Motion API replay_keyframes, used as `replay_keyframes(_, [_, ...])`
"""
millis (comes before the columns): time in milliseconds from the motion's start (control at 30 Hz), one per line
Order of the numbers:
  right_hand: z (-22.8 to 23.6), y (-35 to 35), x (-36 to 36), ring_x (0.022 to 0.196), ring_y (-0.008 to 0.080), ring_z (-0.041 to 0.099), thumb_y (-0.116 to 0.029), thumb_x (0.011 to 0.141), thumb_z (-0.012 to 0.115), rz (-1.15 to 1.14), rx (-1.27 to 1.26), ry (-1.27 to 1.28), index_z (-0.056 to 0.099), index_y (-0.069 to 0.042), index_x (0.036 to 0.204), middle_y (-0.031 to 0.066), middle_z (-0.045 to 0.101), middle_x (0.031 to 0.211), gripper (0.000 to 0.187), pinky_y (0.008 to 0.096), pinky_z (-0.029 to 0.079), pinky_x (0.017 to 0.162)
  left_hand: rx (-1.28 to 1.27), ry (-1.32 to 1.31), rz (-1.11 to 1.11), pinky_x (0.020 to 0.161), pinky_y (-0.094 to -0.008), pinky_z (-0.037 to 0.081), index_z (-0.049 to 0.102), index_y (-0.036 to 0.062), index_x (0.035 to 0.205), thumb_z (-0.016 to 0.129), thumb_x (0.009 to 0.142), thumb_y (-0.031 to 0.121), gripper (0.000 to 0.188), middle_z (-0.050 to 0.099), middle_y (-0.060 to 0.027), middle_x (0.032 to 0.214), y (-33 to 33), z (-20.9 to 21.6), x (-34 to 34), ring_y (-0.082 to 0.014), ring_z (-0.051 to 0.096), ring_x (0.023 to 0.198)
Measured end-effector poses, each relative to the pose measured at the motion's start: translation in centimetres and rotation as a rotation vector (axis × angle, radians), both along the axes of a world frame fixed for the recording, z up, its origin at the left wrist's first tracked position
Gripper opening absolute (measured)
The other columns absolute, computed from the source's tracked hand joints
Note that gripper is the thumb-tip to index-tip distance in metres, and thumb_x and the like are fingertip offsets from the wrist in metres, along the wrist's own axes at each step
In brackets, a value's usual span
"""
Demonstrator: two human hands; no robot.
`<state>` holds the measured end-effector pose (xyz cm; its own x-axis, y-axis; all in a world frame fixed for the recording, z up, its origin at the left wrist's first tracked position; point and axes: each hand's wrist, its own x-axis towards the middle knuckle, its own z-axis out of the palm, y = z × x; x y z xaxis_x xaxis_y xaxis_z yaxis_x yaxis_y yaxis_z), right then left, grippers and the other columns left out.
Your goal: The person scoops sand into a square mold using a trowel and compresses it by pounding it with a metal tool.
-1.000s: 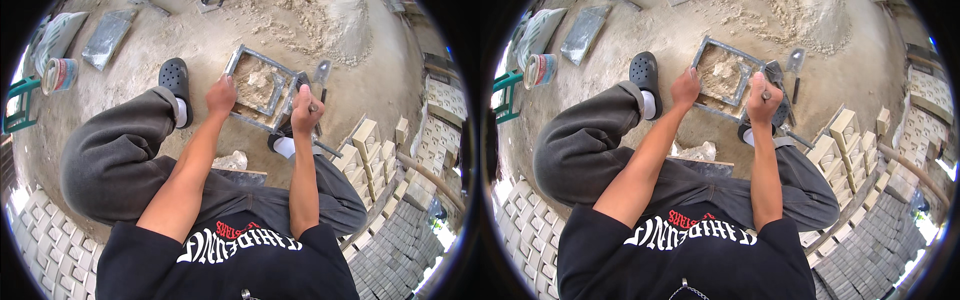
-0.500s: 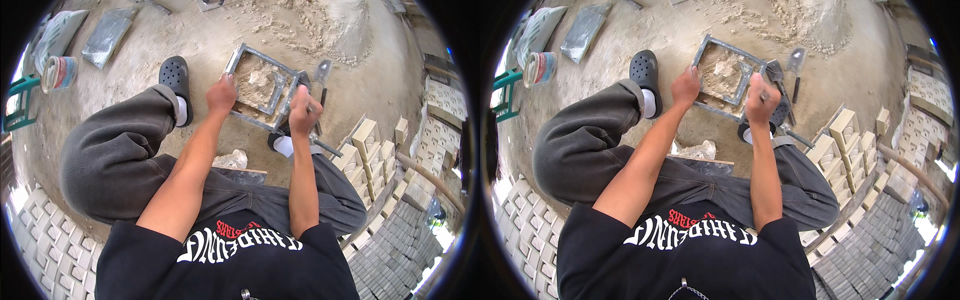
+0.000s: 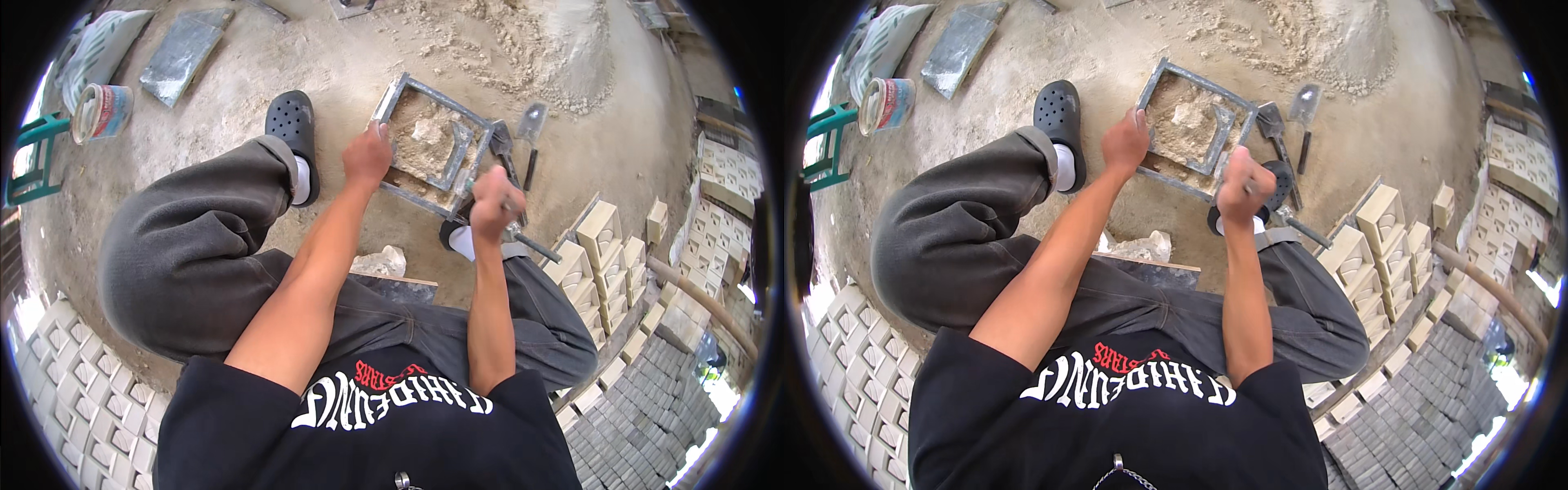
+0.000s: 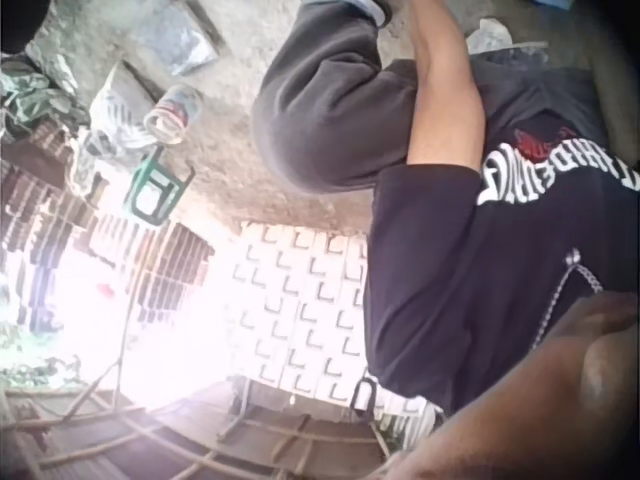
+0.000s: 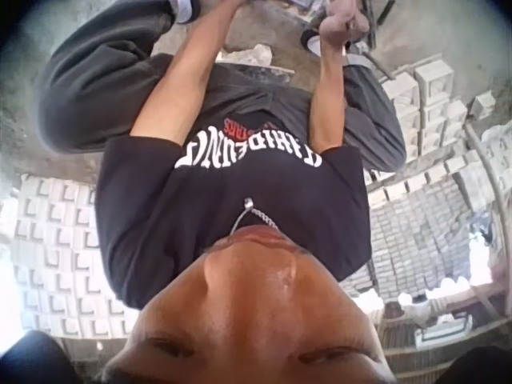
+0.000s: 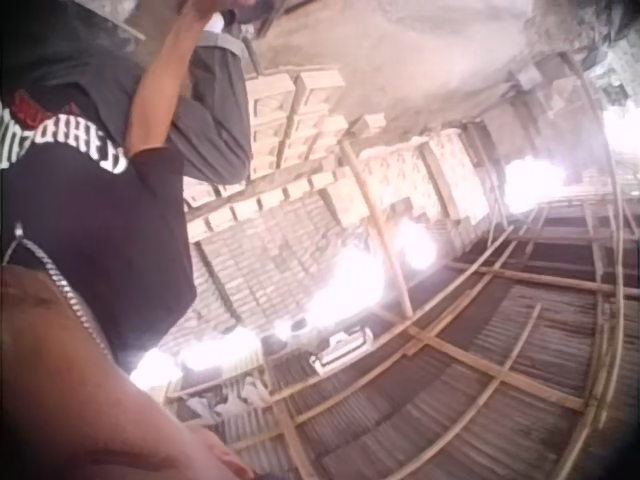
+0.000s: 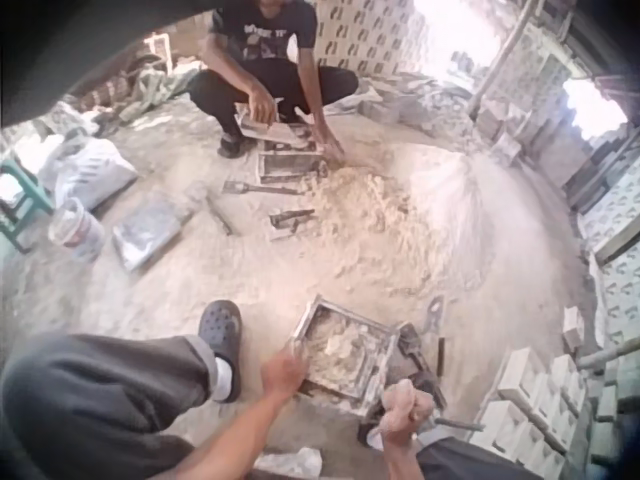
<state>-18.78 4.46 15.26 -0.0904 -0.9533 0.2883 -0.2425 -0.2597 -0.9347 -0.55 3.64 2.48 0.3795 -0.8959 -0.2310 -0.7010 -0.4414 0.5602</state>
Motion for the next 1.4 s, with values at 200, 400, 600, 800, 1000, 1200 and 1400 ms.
replay_keyframes(200, [-1.3, -0.4, -2.7, 0.044, 0.0077, 0.03, -0.013, 0.098, 0.048, -0.044, 0.105, -0.239, 0.035, -0.002, 0.052, -0.0005, 0.038, 0.049, 0.05, 0.0288, 0.02, 0.043, -0.01, 0.035, -0.01, 0.07, -0.0539, 0.05, 0.06, 0.0079, 0.105, 0.039, 0.1, 0.034, 0.034, 0.068, -0.0206, 0.084, 0.0, 0.1, -0.6, -0.0413, 0.065, 0.077])
replay_keyframes(400, [-2.2, -1.5, -3.7, 0.043, 0.0085, 0.028, -0.014, 0.1, 0.046, -0.056, 0.159, -0.481, 0.03, -0.007, 0.053, -0.0013, 0.032, 0.049, 0.05, 0.0279, 0.021, 0.042, -0.059, 0.015, 0.002, 0.068, -0.0546, 0.05, 0.059, 0.0081, 0.104, 0.039, 0.1, 0.035, 0.034, 0.068, -0.0205, 0.081, 0.3, -0.8, -1.1, -0.0419, 0.065, 0.074])
replay_keyframes(600, [-1.4, -1.3, -5.2, 0.04, 0.0092, 0.028, -0.017, 0.101, 0.045, -0.096, 0.054, -0.647, 0.028, -0.008, 0.051, -0.0004, 0.032, 0.047, 0.053, 0.0281, 0.02, 0.042, -0.014, -0.038, -0.043, 0.069, -0.0555, 0.048, 0.06, 0.0095, 0.104, 0.037, 0.1, 0.036, 0.035, 0.068, -0.0217, 0.083, 0.4, -0.4, -1.2, -0.0431, 0.065, 0.075])
replay_keyframes(800, [1.4, -2.2, -4.7, 0.043, 0.0071, 0.03, -0.017, 0.1, 0.048, -0.128, 0.076, -0.518, 0.032, -0.008, 0.052, -0.0023, 0.035, 0.048, 0.052, 0.0282, 0.021, 0.042, -0.093, -0.054, -0.042, 0.068, -0.0567, 0.048, 0.06, 0.0093, 0.102, 0.037, 0.1, 0.037, 0.036, 0.067, -0.0229, 0.081, -0.1, -1.1, -0.1, -0.0448, 0.064, 0.074])
replay_keyframes(1000, [-2.9, -1.9, -4.2, 0.043, 0.0088, 0.031, -0.017, 0.099, 0.05, -0.219, 0.179, -0.354, 0.036, -0.009, 0.052, -0.0017, 0.036, 0.048, 0.05, 0.0296, 0.022, 0.043, -0.055, -0.049, -0.076, 0.068, -0.0573, 0.047, 0.06, 0.0094, 0.103, 0.036, 0.101, 0.038, 0.037, 0.067, -0.0232, 0.079, 0.2, -1.1, -1.2, -0.0458, 0.063, 0.073])
replay_keyframes(1200, [-0.8, -3.1, -3.9, 0.045, 0.007, 0.034, -0.018, 0.099, 0.052, -0.217, 0.077, -0.275, 0.037, -0.007, 0.051, -0.0024, 0.039, 0.049, 0.051, 0.0284, 0.023, 0.044, -0.017, -0.126, -0.056, 0.068, -0.058, 0.047, 0.06, 0.0094, 0.102, 0.034, 0.101, 0.039, 0.039, 0.067, -0.0227, 0.078, 0.3, -1.5, -0.7, -0.0472, 0.062, 0.072])
replay_keyframes(1400, [1.4, -4.2, -3.5, 0.05, 0.0044, 0.035, -0.019, 0.097, 0.055, -0.197, 0.151, -0.254, 0.044, -0.004, 0.055, -0.005, 0.041, 0.051, 0.046, 0.0278, 0.025, 0.047, -0.086, -0.124, -0.039, 0.069, -0.0578, 0.046, 0.061, 0.0095, 0.101, 0.036, 0.1, 0.038, 0.038, 0.067, -0.023, 0.078, 0.0, -2.0, -0.3, -0.0467, 0.063, 0.073])
